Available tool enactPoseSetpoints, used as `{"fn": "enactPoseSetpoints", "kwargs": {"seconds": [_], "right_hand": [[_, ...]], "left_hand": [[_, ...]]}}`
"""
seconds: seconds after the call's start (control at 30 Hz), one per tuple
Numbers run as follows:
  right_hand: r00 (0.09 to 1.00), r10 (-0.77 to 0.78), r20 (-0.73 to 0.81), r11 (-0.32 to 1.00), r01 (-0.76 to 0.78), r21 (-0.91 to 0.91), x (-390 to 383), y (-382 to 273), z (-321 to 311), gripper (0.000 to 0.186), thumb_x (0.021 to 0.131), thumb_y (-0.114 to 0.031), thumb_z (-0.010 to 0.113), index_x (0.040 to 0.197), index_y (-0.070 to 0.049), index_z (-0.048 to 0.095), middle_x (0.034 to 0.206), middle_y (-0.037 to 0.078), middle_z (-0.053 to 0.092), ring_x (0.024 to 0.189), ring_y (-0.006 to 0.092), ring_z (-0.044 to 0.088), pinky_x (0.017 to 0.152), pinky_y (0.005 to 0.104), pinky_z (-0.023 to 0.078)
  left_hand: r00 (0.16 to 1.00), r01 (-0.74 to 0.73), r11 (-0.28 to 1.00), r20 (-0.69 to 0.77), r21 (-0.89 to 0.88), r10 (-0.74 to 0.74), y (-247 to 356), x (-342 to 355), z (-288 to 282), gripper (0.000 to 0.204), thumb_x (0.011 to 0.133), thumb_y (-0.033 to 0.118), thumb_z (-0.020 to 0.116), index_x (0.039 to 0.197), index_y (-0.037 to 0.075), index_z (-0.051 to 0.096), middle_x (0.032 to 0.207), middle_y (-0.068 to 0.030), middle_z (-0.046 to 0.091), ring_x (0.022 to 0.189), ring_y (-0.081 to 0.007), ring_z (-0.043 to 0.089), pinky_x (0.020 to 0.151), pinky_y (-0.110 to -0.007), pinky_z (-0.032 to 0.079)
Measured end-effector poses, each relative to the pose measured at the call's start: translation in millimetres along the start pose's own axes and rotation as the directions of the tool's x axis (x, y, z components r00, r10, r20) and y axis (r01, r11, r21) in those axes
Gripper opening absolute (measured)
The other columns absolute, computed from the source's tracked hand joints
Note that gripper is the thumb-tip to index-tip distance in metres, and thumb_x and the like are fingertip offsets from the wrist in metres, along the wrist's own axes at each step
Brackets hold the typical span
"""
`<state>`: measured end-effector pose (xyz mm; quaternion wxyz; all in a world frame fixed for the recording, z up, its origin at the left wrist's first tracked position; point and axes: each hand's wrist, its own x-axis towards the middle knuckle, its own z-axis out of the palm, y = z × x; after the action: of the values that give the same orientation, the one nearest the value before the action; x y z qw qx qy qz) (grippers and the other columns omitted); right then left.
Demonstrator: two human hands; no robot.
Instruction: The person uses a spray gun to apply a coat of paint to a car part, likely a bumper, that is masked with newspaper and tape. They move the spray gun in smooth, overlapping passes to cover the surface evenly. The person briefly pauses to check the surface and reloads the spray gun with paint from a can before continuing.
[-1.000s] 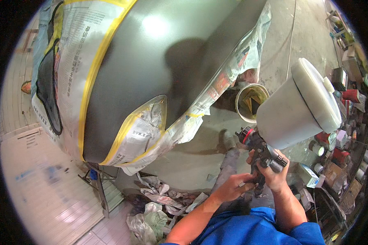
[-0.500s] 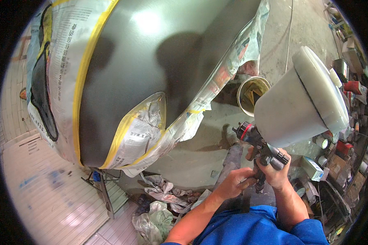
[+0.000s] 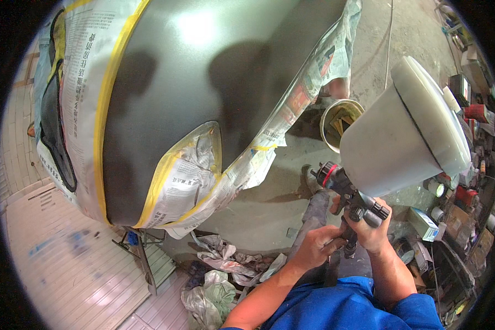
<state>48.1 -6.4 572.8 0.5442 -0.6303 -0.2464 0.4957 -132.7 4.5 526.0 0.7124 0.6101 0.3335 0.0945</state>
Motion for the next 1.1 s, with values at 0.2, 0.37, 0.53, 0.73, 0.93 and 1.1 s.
{"fn": "enactPoseSetpoints", "kwargs": {"seconds": [0.2, 0.37, 0.53, 0.73, 0.93, 1.1], "right_hand": [[0.999, 0.028, -0.03, 0.999, -0.027, 0.031, -3.9, 0.9, 1.5, 0.016, 0.08, -0.007, 0.068, 0.093, 0.002, 0.07, 0.081, 0.008, 0.072, 0.062, 0.0134, 0.065, 0.059, 0.0279, 0.053], [0.999, -0.002, -0.044, 0.999, 0.001, -0.038, -6.4, 10.7, 2.6, 0.014, 0.075, -0.007, 0.071, 0.087, -0.001, 0.07, 0.077, 0.006, 0.071, 0.065, 0.016, 0.066, 0.063, 0.0297, 0.053], [0.999, 0.0, -0.033, 1.0, 0.001, 0.029, -9.0, 18.2, 2.0, 0.016, 0.071, -0.007, 0.073, 0.085, -0.002, 0.07, 0.075, 0.006, 0.07, 0.064, 0.0166, 0.066, 0.062, 0.0306, 0.053], [0.992, 0.067, -0.104, 0.997, -0.07, -0.023, -10.1, 16.4, -0.2, 0.017, 0.07, -0.009, 0.075, 0.084, -0.002, 0.07, 0.073, 0.006, 0.069, 0.062, 0.0169, 0.064, 0.062, 0.0308, 0.052], [0.994, 0.095, 0.046, 0.986, -0.087, -0.142, -14.0, 16.7, -1.6, 0.019, 0.072, -0.014, 0.079, 0.086, -0.005, 0.072, 0.078, 0.006, 0.071, 0.066, 0.0177, 0.066, 0.062, 0.0308, 0.053], [0.944, -0.247, 0.221, 0.944, 0.285, -0.164, -14.3, 8.1, -0.6, 0.008, 0.08, -0.009, 0.07, 0.083, -0.002, 0.071, 0.077, 0.007, 0.072, 0.061, 0.0152, 0.068, 0.055, 0.0317, 0.054]], "left_hand": [[0.999, 0.039, 0.999, 0.021, -0.018, -0.038, -2.8, -3.3, -0.2, 0.021, 0.093, 0.012, 0.07, 0.111, 0.003, 0.067, 0.095, -0.013, 0.069, 0.088, -0.0266, 0.069, 0.078, -0.036, 0.053], [0.998, 0.055, 0.995, 0.032, -0.084, -0.053, -4.3, -5.4, 0.3, 0.02, 0.094, 0.01, 0.068, 0.112, 0.001, 0.066, 0.096, -0.0133, 0.068, 0.09, -0.0259, 0.069, 0.08, -0.036, 0.052], [0.999, 0.035, 0.998, 0.038, -0.054, -0.033, -6.4, -6.9, -1.4, 0.022, 0.097, 0.015, 0.064, 0.113, 0.001, 0.065, 0.098, -0.0134, 0.068, 0.092, -0.0233, 0.068, 0.082, -0.035, 0.052], [0.993, 0.117, 0.992, 0.027, -0.045, -0.116, -14.3, -15.5, -5.4, 0.026, 0.1, 0.021, 0.062, 0.117, 0.001, 0.065, 0.101, -0.0149, 0.068, 0.093, -0.0263, 0.068, 0.082, -0.035, 0.052], [0.995, 0.088, 0.984, -0.065, 0.157, -0.079, -47.8, -35.8, -9.1, 0.03, 0.1, 0.024, 0.06, 0.116, -0.002, 0.064, 0.104, -0.0191, 0.068, 0.095, -0.0339, 0.069, 0.082, -0.039, 0.053], [0.976, 0.214, 0.941, -0.036, 0.261, -0.213, -84.9, -62.3, -16.1, 0.032, 0.1, 0.024, 0.06, 0.121, 0.001, 0.065, 0.103, -0.0193, 0.071, 0.097, -0.0333, 0.07, 0.085, -0.038, 0.054]]}}
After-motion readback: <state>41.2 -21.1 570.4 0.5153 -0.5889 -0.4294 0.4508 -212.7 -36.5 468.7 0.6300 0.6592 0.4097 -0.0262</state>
